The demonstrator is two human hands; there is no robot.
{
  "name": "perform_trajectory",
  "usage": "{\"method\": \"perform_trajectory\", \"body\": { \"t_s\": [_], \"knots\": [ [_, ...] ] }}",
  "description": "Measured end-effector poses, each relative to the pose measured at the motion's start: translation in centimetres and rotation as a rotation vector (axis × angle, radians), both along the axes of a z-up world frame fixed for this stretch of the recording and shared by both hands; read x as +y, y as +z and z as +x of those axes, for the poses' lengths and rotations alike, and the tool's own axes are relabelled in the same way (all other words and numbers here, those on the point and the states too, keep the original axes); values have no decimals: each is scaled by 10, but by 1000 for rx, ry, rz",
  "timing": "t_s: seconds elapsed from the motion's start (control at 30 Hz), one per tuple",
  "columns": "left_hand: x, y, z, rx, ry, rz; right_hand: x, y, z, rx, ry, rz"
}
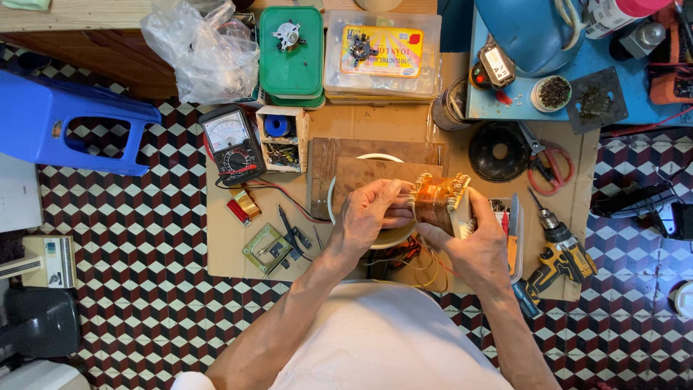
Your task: The person assembles an electrical component by handling a copper-wound coil and attaching black laminated metal plates to its sides. They repeatedly pick up plates from a bucket, position them against the coil, and adjust their placement on the workbench.
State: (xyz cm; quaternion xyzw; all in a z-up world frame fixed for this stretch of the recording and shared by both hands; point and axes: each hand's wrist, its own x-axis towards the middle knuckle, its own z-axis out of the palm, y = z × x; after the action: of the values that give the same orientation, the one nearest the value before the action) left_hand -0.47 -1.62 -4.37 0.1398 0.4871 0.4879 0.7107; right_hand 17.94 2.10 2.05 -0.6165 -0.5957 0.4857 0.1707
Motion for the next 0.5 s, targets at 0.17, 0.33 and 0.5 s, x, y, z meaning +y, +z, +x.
{"method": "perform_trajectory", "body": {
  "t_s": [0.17, 0.33, 0.5],
  "knots": [
    [0, 5, -2, 58, -30, -23, -1, -3, 2, 7, 8, -25],
    [-3, 32, 3, 582, -18, 199, -5, -6, -1, -117, 73, 201],
    [-9, 62, 8, 920, -36, 472, -8, -8, -1, -211, 104, 375]
  ]
}}
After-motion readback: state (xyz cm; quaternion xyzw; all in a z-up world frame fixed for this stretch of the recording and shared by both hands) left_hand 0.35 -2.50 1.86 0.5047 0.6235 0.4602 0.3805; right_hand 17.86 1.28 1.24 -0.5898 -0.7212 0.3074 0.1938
